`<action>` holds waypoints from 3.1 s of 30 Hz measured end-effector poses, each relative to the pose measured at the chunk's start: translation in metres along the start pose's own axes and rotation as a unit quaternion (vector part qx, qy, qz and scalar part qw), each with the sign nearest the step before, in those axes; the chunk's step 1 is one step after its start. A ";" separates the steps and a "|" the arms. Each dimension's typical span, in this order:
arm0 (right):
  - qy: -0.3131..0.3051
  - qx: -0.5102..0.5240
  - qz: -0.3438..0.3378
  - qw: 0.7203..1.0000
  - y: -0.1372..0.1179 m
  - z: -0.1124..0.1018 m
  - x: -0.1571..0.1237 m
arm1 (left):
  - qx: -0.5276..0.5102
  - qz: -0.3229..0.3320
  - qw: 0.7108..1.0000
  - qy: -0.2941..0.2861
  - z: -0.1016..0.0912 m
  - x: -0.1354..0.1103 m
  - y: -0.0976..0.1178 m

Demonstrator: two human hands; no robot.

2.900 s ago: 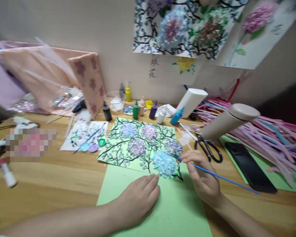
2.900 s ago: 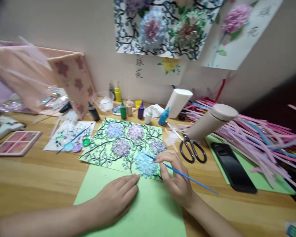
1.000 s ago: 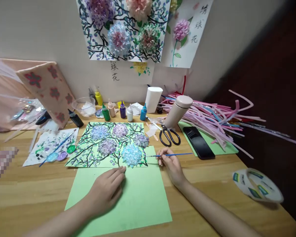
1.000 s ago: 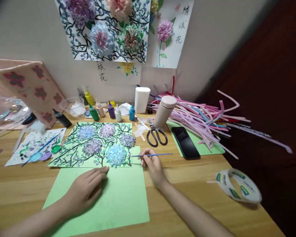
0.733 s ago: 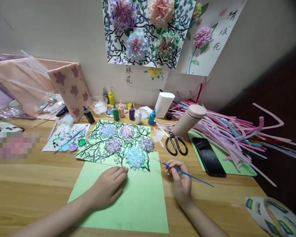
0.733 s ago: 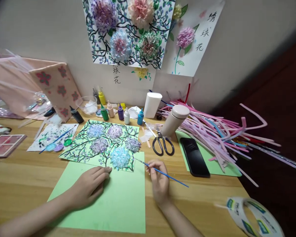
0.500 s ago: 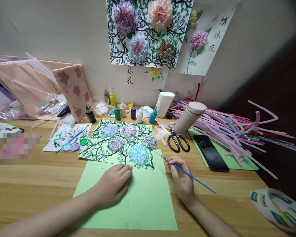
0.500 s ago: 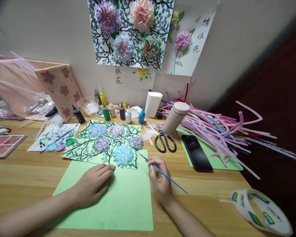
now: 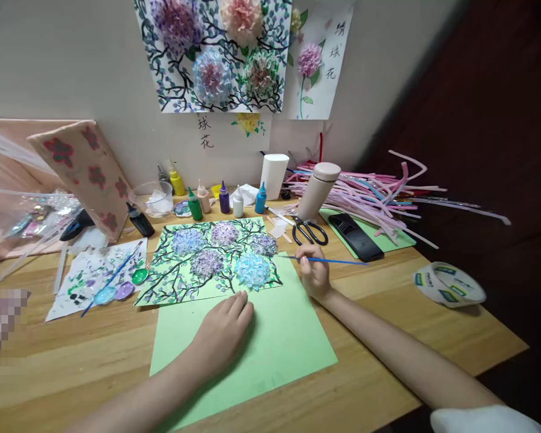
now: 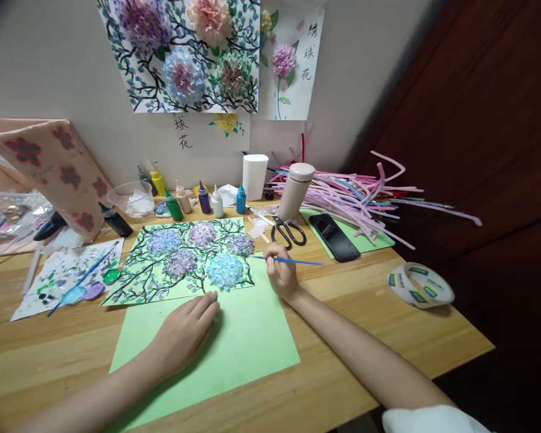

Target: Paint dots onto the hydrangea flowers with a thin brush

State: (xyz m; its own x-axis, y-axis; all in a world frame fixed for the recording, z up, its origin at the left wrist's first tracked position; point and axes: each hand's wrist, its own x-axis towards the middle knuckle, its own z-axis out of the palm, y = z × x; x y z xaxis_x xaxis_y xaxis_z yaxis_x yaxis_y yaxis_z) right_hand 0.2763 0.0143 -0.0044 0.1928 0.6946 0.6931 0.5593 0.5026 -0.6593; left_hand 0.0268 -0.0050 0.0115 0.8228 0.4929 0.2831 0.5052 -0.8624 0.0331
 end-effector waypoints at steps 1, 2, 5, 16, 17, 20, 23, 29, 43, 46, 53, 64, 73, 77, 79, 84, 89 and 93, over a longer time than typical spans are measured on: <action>-0.017 -0.001 0.007 1.000 0.000 0.000 0.001 | -0.004 -0.002 1.000 0.004 0.000 0.001 -0.001; -0.038 -0.004 0.014 0.999 -0.001 -0.001 0.002 | -0.008 -0.003 1.000 0.011 0.000 0.002 -0.001; -0.104 -0.017 0.026 0.994 -0.005 -0.005 0.002 | -0.007 0.008 0.999 0.036 -0.001 0.004 0.000; -0.174 -0.009 0.017 0.985 -0.010 -0.008 0.006 | 0.006 0.025 1.000 0.010 -0.002 0.004 -0.005; -0.177 -0.008 0.017 0.984 -0.010 -0.008 0.006 | 0.006 0.024 1.000 0.010 -0.002 0.004 -0.005; -0.196 -0.009 0.017 0.980 -0.010 -0.008 0.007 | 0.007 0.021 1.000 0.015 -0.003 0.004 -0.005; -0.203 -0.013 0.019 0.979 -0.010 -0.008 0.007 | 0.009 0.022 1.000 0.020 -0.003 0.005 -0.005; -0.194 0.000 0.009 0.981 -0.010 -0.009 0.007 | 0.011 0.028 0.999 0.033 -0.003 0.005 -0.005; -0.169 0.011 -0.015 0.985 -0.008 -0.008 0.006 | 0.002 0.041 0.997 0.061 -0.001 0.004 -0.006; -0.171 0.004 -0.009 0.985 -0.008 -0.008 0.007 | 0.004 0.042 0.998 0.056 -0.001 0.004 -0.006; -0.176 0.001 -0.006 0.984 -0.009 -0.008 0.007 | 0.009 0.042 0.997 0.060 -0.002 0.005 -0.006; -0.175 0.006 -0.011 0.984 -0.009 -0.009 0.006 | 0.017 0.038 0.997 0.063 -0.002 0.005 -0.005; -0.176 0.006 -0.001 0.984 -0.010 -0.009 0.005 | 0.015 0.042 0.997 0.057 -0.001 0.004 -0.005; -0.179 0.003 -0.005 0.984 -0.010 -0.008 0.006 | 0.020 0.041 0.997 0.062 -0.001 0.004 -0.006; -0.172 0.000 -0.005 0.985 -0.010 -0.009 0.006 | 0.021 0.043 0.997 0.062 -0.002 0.004 -0.006; -0.174 -0.010 0.006 0.985 -0.012 -0.009 0.007 | 0.018 0.041 0.997 0.059 -0.002 0.004 -0.006; -0.168 -0.024 0.020 0.985 -0.010 -0.010 0.007 | 0.017 0.040 0.998 0.049 0.000 0.004 -0.005; -0.096 -0.006 0.019 0.995 -0.006 -0.012 0.000 | 0.023 0.037 0.998 0.043 0.001 0.003 -0.003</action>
State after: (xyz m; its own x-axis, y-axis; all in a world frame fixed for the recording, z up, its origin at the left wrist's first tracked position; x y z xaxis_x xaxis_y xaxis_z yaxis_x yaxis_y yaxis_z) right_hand 0.2828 0.0057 0.0032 0.0573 0.7988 0.5989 0.5638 0.4691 -0.6797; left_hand 0.0278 -0.0013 0.0116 0.8337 0.4155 0.3637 0.4575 -0.8886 -0.0335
